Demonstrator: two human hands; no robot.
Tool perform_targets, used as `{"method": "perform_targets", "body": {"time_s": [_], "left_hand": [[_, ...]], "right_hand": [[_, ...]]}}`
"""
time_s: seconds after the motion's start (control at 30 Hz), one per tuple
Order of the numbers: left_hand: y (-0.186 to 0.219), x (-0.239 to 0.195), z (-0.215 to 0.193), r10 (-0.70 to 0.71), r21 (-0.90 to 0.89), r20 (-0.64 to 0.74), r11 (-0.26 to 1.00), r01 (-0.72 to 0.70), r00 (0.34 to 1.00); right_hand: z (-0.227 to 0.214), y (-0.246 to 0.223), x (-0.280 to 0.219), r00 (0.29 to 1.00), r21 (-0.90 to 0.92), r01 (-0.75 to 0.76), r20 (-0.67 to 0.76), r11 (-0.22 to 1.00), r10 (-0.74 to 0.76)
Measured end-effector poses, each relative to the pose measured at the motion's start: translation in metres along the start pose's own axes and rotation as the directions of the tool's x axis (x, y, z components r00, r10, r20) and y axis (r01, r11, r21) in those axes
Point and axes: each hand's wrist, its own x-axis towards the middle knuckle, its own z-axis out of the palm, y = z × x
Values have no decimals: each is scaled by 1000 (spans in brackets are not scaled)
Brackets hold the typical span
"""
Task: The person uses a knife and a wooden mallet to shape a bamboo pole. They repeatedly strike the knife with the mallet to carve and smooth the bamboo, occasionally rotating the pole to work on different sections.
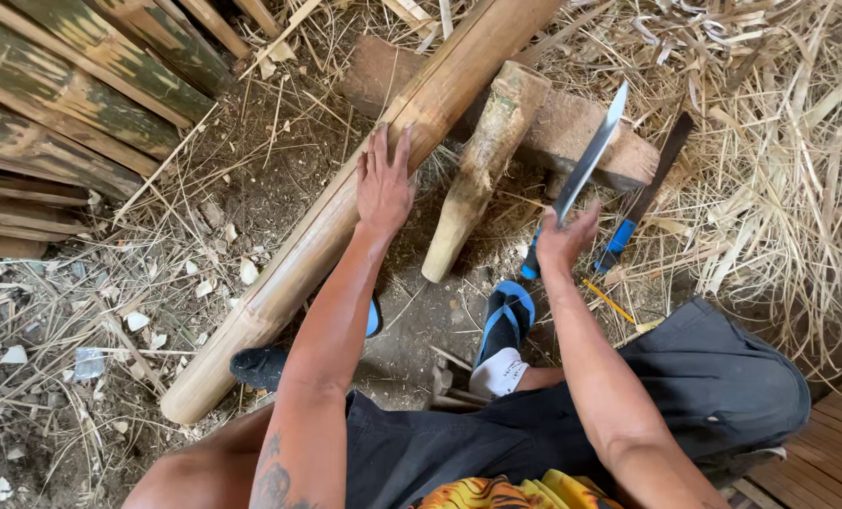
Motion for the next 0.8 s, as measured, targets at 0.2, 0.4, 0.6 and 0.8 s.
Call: {"method": "perform_targets", "body": {"time_s": [0.2, 0.4, 0.6, 0.8], "left_hand": [[0, 20, 1, -94, -11, -11, 996, 94, 995], [7, 15, -14, -177, 82, 58, 982, 172, 982], [-4, 27, -25, -117, 149, 28, 983, 111, 993], [-4, 38, -15, 46, 389, -203, 921, 38, 978]], "right_hand": [[34, -72, -19, 777, -91, 559, 405, 824, -482], [90, -95, -19, 962, -61, 259, 108, 964, -252], [91, -102, -15, 800, -85, 598, 18, 797, -599], [117, -151, -19, 483, -126, 849, 579, 514, -657]]}}
